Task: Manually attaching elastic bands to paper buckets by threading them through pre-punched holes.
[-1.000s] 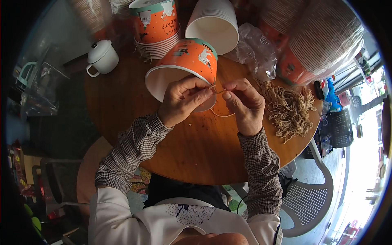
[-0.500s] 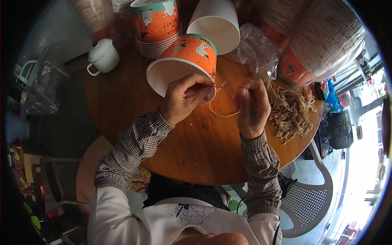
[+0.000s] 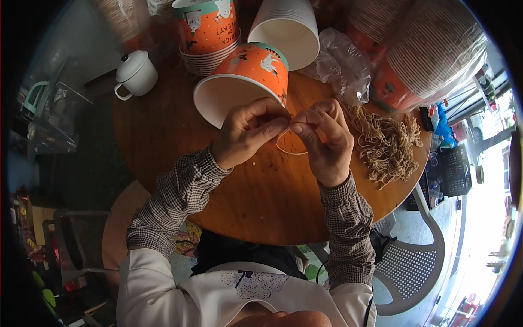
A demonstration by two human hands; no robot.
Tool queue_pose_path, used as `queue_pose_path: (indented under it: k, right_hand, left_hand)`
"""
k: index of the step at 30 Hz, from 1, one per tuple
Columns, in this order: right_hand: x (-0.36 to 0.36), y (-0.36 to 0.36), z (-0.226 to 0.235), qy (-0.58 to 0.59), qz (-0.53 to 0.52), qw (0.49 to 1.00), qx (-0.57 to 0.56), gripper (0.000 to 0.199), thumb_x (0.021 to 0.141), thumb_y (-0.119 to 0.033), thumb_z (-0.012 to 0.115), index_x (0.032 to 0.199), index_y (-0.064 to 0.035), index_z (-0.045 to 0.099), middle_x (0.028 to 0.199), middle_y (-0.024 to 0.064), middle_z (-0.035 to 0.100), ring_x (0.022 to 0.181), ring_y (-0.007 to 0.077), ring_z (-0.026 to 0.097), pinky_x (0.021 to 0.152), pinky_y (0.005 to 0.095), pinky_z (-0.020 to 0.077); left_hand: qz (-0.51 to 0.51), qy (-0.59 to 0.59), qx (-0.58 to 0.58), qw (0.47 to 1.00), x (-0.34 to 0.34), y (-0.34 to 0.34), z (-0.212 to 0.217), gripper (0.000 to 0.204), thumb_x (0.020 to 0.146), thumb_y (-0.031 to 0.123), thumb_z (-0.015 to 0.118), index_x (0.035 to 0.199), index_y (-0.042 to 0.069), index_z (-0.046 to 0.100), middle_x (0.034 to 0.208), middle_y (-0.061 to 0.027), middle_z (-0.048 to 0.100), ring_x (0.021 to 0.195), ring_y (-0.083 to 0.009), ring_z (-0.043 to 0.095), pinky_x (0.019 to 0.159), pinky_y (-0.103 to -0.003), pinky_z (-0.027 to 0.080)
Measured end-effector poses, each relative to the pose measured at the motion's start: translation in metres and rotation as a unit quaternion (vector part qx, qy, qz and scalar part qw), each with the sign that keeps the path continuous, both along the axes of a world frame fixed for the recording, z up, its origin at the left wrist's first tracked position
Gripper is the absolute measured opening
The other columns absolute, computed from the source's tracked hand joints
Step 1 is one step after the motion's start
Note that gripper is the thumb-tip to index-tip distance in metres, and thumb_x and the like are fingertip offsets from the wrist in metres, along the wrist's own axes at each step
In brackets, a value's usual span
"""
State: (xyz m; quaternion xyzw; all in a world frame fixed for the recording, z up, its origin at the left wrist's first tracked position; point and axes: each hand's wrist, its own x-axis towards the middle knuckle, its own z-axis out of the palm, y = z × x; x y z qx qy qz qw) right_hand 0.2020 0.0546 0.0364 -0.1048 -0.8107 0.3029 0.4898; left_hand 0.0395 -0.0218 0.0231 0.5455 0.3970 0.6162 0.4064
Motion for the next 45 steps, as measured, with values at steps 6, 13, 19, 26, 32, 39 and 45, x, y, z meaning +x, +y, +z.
queue_pose_path:
  k: [6, 13, 19, 26, 32, 39, 45]
  right_hand:
    - [-0.005, -0.002, -0.003, -0.003, -0.012, 0.995, -0.099, 0.010, 0.080, -0.002, 0.070, 0.088, -0.0030, 0.064, 0.086, 0.0042, 0.052, 0.076, 0.0145, 0.053, 0.069, 0.0279, 0.0463]
    - [-0.009, -0.003, -0.009, -0.011, -0.008, 0.992, -0.128, 0.008, 0.087, -0.008, 0.064, 0.086, -0.0013, 0.059, 0.085, 0.0058, 0.051, 0.071, 0.0151, 0.051, 0.063, 0.0273, 0.0447]
    - [-0.007, 0.001, -0.015, -0.032, -0.044, 0.993, -0.101, 0.013, 0.089, -0.011, 0.062, 0.083, -0.0005, 0.058, 0.080, 0.0059, 0.050, 0.069, 0.0154, 0.050, 0.059, 0.0266, 0.0425]
    - [-0.006, -0.002, -0.011, 0.020, 0.009, 0.979, -0.203, 0.013, 0.083, -0.013, 0.070, 0.092, -0.0035, 0.065, 0.080, 0.0007, 0.052, 0.066, 0.0079, 0.049, 0.057, 0.0222, 0.0399]
    - [-0.007, -0.002, -0.014, -0.021, -0.024, 0.985, -0.168, 0.011, 0.080, -0.007, 0.072, 0.088, -0.0035, 0.066, 0.081, 0.0015, 0.054, 0.065, 0.0081, 0.051, 0.056, 0.0226, 0.0412]
    - [-0.006, -0.005, -0.009, -0.044, -0.028, 0.992, -0.119, 0.007, 0.080, -0.001, 0.068, 0.086, -0.0020, 0.063, 0.085, 0.0037, 0.056, 0.068, 0.0090, 0.053, 0.057, 0.0227, 0.0432]
    - [-0.006, -0.004, -0.008, -0.031, -0.016, 0.993, -0.116, 0.006, 0.080, -0.004, 0.066, 0.085, -0.0016, 0.062, 0.084, 0.0055, 0.056, 0.066, 0.0117, 0.054, 0.055, 0.0245, 0.0440]
  left_hand:
    - [-0.020, -0.046, -0.044, 0.998, 0.004, -0.002, -0.001, 0.014, 0.092, 0.012, 0.061, 0.098, 0.000, 0.061, 0.081, 0.0018, 0.058, 0.070, -0.0024, 0.053, 0.061, -0.017, 0.045]
    - [-0.022, -0.024, -0.059, 0.998, 0.000, -0.001, 0.001, 0.015, 0.092, 0.015, 0.061, 0.095, 0.000, 0.064, 0.081, 0.0012, 0.061, 0.070, -0.0036, 0.053, 0.061, -0.019, 0.046]
    - [-0.014, 0.002, -0.073, 0.997, 0.002, -0.002, 0.003, 0.015, 0.092, 0.016, 0.060, 0.095, 0.001, 0.065, 0.079, 0.0013, 0.060, 0.067, -0.0046, 0.052, 0.060, -0.019, 0.045]
    - [-0.002, -0.103, -0.062, 0.993, -0.002, 0.000, -0.004, 0.016, 0.093, 0.015, 0.060, 0.097, 0.000, 0.064, 0.082, -0.0001, 0.062, 0.069, -0.0043, 0.053, 0.062, -0.018, 0.045]
    - [0.081, -0.017, -0.037, 0.996, 0.003, -0.004, 0.004, 0.014, 0.092, 0.012, 0.060, 0.098, -0.001, 0.063, 0.086, -0.0010, 0.064, 0.075, -0.0041, 0.057, 0.067, -0.019, 0.047]
    - [0.169, 0.115, 0.059, 0.977, 0.003, 0.000, -0.004, 0.008, 0.088, 0.003, 0.063, 0.096, 0.001, 0.063, 0.088, -0.0022, 0.065, 0.079, -0.0077, 0.061, 0.071, -0.022, 0.050]
    - [0.232, 0.319, 0.170, 0.903, 0.000, -0.001, -0.001, 0.013, 0.083, 0.000, 0.065, 0.096, 0.001, 0.064, 0.086, -0.0066, 0.066, 0.075, -0.0148, 0.064, 0.067, -0.024, 0.051]
